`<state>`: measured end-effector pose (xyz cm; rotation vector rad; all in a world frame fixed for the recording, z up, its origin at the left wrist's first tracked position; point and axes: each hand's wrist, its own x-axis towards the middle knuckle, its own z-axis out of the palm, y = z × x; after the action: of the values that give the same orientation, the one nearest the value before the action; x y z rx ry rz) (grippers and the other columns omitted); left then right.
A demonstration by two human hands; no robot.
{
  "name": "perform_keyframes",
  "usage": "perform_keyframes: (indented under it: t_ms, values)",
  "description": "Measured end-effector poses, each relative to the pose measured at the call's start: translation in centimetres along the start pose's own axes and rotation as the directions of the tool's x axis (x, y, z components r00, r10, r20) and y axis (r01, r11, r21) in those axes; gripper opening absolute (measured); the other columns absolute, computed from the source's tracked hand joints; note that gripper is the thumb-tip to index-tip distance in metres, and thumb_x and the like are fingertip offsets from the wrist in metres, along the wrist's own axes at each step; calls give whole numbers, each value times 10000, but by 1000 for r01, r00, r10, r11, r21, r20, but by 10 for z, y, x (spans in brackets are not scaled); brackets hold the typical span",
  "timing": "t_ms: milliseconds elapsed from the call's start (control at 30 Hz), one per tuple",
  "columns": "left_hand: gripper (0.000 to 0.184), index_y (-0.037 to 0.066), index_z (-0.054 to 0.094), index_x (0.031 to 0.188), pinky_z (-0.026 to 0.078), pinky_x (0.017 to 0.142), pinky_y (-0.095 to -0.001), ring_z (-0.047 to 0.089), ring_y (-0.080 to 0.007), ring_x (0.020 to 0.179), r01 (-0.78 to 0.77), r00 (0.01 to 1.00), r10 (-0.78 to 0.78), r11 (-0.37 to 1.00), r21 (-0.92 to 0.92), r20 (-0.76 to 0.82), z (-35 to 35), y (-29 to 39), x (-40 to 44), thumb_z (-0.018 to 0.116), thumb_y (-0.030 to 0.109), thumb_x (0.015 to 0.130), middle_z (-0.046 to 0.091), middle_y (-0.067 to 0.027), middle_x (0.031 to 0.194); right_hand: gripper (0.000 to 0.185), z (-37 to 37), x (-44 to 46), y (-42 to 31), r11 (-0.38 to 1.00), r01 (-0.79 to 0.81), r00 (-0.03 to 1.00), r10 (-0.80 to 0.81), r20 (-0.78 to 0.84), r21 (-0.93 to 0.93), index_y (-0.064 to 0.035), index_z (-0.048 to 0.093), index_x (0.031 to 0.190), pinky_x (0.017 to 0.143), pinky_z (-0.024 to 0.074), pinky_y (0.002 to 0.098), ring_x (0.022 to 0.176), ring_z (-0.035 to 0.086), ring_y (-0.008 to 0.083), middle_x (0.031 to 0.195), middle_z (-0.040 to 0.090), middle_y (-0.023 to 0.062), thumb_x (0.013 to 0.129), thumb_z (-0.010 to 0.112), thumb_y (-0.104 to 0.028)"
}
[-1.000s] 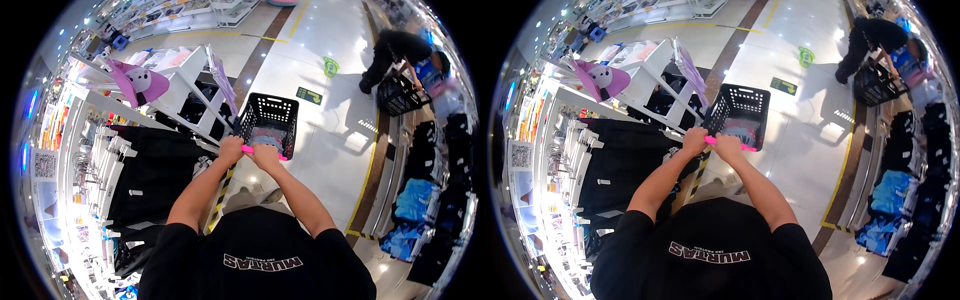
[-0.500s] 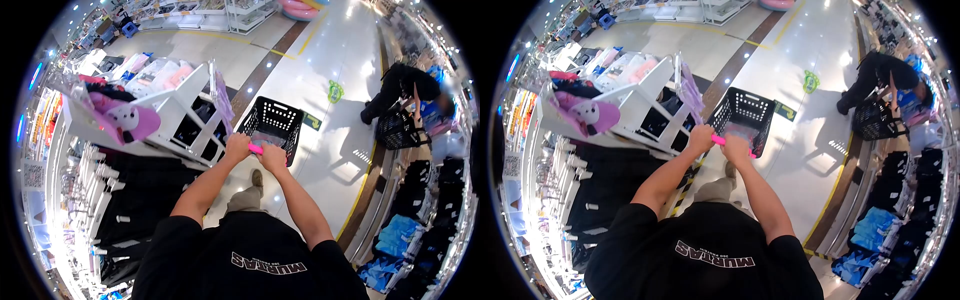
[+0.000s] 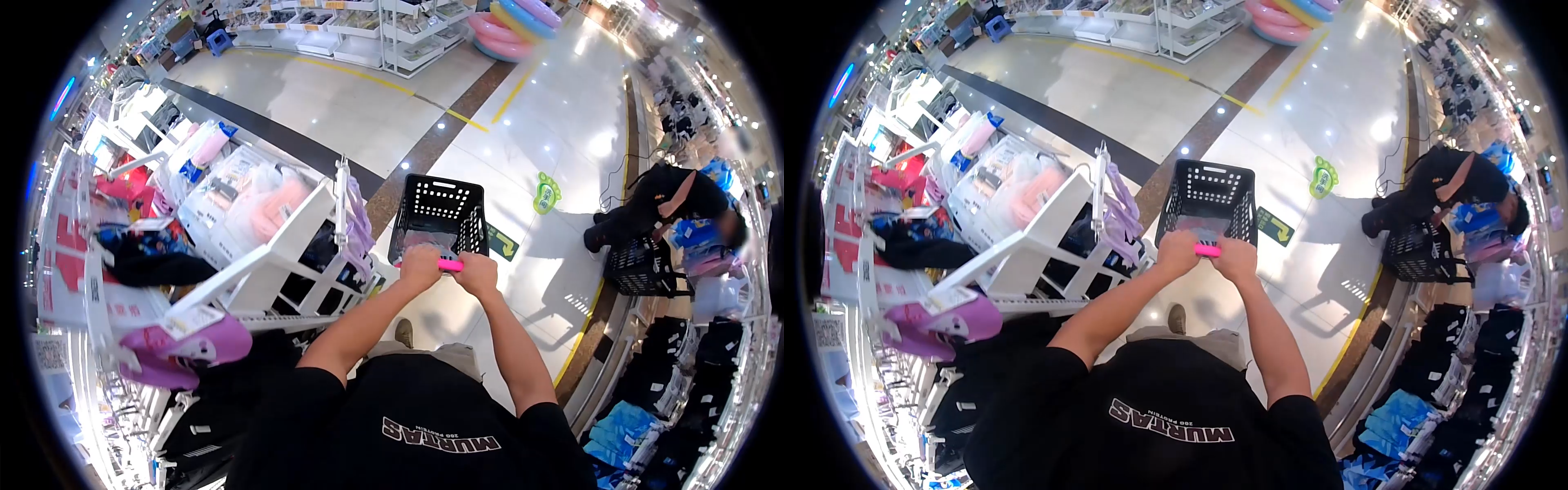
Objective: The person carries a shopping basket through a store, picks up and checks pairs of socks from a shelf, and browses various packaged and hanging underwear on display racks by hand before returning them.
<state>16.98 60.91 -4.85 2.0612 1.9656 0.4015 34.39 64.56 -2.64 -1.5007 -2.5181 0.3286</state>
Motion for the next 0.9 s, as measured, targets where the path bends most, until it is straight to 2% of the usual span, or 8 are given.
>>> perform_keyframes:
  t_ms: [133,233,333,433,533,567,600,900]
  values:
    - [261,92,708,834,542,737,-479,701,-341,831,-17,1000,15,997,-73,-21,-12,1,48,730,348,786,715,-139,864,277,-5,52,29,996,92,995,-92,-27,4,-144,665,728,619,527,465,720,685,314,730,679,80,748,760,-404]
    - [322,94,708,856,551,733,-486,708,-350,837,82,981,-65,993,-89,185,-29,6,88,710,412,806,727,-136,900,263,-8,92,49,989,146,989,-146,-24,7,-141,660,714,622,522,474,717,677,317,719,669,79,728,766,-381]
    - [350,108,710,866,552,722,-479,705,-356,834,58,980,-45,996,-66,193,-25,3,129,691,453,811,731,-126,911,250,-6,132,75,970,242,968,-239,-73,26,-140,654,696,636,514,470,707,665,315,701,656,77,718,769,-361]
    - [311,127,710,855,551,714,-481,703,-348,823,128,985,-118,989,-75,125,-16,-1,160,714,432,793,723,-112,882,203,-5,174,94,949,310,950,-308,-52,51,-134,686,712,657,521,454,728,678,312,716,672,95,705,762,-322]
    - [271,136,706,832,548,705,-478,701,-336,809,172,980,-175,984,-35,-99,-8,0,186,735,399,777,713,-103,852,188,-7,219,109,938,334,938,-340,65,91,-131,720,762,683,537,449,758,696,316,750,695,106,703,753,-306]
    - [247,133,697,807,545,694,-477,696,-335,788,201,972,-201,979,-12,-119,-12,-2,200,750,370,764,702,-98,819,208,-6,239,113,918,384,923,-385,-3,96,-135,697,731,674,532,452,733,688,317,737,689,103,726,750,-336]
    - [250,132,695,808,544,693,-479,694,-338,781,225,967,-223,974,6,-120,-11,-8,214,751,372,763,702,-98,819,242,-3,253,117,898,430,903,-426,-54,99,-140,674,700,664,527,456,707,680,318,724,684,99,748,747,-366]
    - [212,125,726,874,561,738,-471,708,-330,840,486,871,-481,874,20,-100,-24,-30,295,687,308,774,728,-117,882,199,-20,372,122,816,558,810,-575,116,152,-127,711,759,695,547,459,762,702,320,787,719,105,723,748,-318]
